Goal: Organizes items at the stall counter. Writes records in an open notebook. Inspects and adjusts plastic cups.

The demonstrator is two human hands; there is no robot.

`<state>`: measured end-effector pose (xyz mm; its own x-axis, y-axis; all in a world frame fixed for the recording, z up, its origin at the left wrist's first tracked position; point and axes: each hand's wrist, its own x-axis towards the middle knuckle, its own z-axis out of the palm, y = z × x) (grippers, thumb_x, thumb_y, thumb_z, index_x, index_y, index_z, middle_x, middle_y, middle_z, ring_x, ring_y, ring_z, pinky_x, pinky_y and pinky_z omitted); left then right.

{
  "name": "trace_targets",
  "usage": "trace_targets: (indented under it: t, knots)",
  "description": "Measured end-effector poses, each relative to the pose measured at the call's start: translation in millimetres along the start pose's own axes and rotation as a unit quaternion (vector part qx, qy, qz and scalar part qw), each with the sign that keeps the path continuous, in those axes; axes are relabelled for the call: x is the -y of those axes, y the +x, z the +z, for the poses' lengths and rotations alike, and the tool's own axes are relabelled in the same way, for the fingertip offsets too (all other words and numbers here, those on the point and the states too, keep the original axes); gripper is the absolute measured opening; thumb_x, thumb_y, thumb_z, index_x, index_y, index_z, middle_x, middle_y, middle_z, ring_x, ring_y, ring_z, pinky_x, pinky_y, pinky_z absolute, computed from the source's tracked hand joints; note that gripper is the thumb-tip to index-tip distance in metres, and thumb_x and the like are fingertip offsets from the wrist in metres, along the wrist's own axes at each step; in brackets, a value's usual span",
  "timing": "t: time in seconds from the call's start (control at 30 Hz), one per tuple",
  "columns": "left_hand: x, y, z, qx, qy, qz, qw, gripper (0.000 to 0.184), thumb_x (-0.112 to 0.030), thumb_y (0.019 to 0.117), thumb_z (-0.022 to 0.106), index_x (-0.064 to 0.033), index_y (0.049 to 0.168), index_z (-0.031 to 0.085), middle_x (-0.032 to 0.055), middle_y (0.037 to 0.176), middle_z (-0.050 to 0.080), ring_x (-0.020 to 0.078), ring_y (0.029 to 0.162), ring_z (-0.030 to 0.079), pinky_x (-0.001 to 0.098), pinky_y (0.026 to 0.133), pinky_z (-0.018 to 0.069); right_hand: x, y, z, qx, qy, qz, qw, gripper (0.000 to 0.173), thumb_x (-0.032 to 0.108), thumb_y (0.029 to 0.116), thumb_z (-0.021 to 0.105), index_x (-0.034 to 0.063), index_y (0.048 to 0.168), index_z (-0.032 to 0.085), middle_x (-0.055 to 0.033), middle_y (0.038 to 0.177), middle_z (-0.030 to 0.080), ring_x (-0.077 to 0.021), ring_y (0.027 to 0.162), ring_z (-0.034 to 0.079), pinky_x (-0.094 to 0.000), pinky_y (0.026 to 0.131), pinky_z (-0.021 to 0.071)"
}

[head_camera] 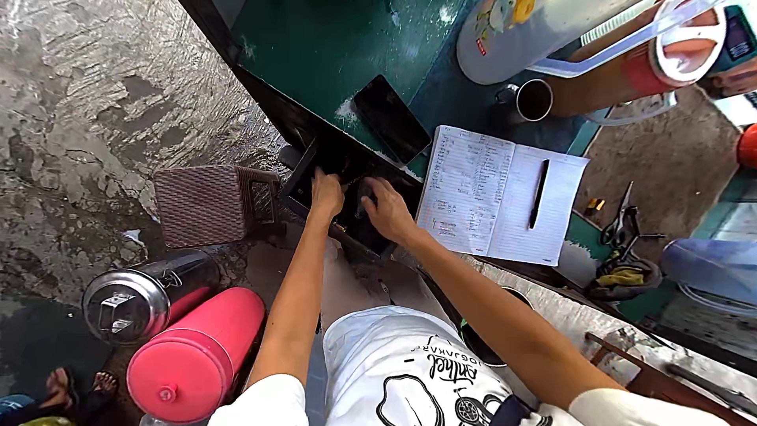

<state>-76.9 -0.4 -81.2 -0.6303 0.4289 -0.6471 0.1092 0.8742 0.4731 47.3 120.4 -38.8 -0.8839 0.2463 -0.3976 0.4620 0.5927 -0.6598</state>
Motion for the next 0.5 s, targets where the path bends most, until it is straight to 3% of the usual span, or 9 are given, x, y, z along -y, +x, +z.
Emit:
trace_targets:
  t: [0.07, 0.13, 0.27, 0.37, 0.43, 0.5]
  knots:
    - [2.8, -5.7, 6.3, 0.001, 0.009, 0.065, 0.998, 0.031, -0.023, 0.1006, 0.064, 0.0040, 0.114, 0.070, 0.0334, 0.139, 0.050, 0.0466, 0.132, 0.050, 0.0572, 0.111, 0.0445, 5.6, 24.1, 4.8, -0.028, -0.006, 0.032, 0.999, 0.053, 0.031, 0.1081, 0.050, -0.0007, 0.150, 0.046, -0.0265, 0.144, 0.054, -0.0391, 0.133, 0.056, -0.0539, 0.111, 0.0458]
    - [6.9, -15.3, 9.4, 0.006, 0.024, 0.145, 0.989, 0.025, -0.018, 0.1006, 0.064, 0.0057, 0.107, 0.071, 0.0280, 0.126, 0.060, 0.0422, 0.125, 0.056, 0.0538, 0.107, 0.0479, 12.5, 35.7, 1.2, -0.022, -0.014, 0.058, 0.998, 0.056, 0.038, 0.1104, 0.041, 0.0006, 0.151, 0.046, -0.0256, 0.143, 0.056, -0.0390, 0.133, 0.056, -0.0557, 0.111, 0.0442]
    - [20.2, -44.8, 8.0, 0.007, 0.038, 0.240, 0.970, 0.018, -0.018, 0.0978, 0.069, -0.0006, 0.097, 0.074, 0.0188, 0.113, 0.064, 0.0360, 0.113, 0.061, 0.0506, 0.099, 0.0532, 0.2, 36.8, -4.3, 0.025, -0.017, 0.095, 0.995, 0.061, 0.046, 0.1107, 0.034, 0.0045, 0.154, 0.046, -0.0224, 0.148, 0.055, -0.0372, 0.139, 0.052, -0.0584, 0.115, 0.0394]
    - [26.6, -53.0, 9.3, 0.011, 0.005, 0.285, 0.958, 0.018, -0.020, 0.0988, 0.068, -0.0029, 0.096, 0.074, 0.0145, 0.104, 0.065, 0.0313, 0.106, 0.062, 0.0458, 0.097, 0.0535, -20.4, 41.3, -9.1, 0.050, 0.028, 0.168, 0.984, 0.061, 0.042, 0.1058, 0.052, 0.0084, 0.156, 0.042, -0.0218, 0.145, 0.057, -0.0366, 0.137, 0.053, -0.0617, 0.114, 0.0396]
    - [31.4, -54.9, 10.9, -0.020, -0.009, 0.294, 0.956, 0.018, -0.019, 0.0993, 0.067, -0.0018, 0.095, 0.073, 0.0146, 0.100, 0.064, 0.0311, 0.103, 0.063, 0.0442, 0.095, 0.0539, -22.2, 44.2, -13.1, 0.085, -0.006, 0.234, 0.968, 0.057, 0.038, 0.1020, 0.061, 0.0014, 0.145, 0.052, -0.0275, 0.130, 0.063, -0.0430, 0.125, 0.059, -0.0668, 0.104, 0.0441]
    - [36.5, -53.1, 7.1, -0.079, -0.016, 0.285, 0.955, 0.018, -0.017, 0.0993, 0.067, -0.0011, 0.094, 0.072, 0.0163, 0.101, 0.064, 0.0329, 0.103, 0.063, 0.0446, 0.094, 0.0549, -21.7, 48.3, -13.5, 0.148, -0.080, 0.280, 0.945, 0.055, 0.035, 0.0999, 0.064, -0.0066, 0.135, 0.056, -0.0327, 0.125, 0.063, -0.0485, 0.121, 0.060, -0.0691, 0.100, 0.0448]
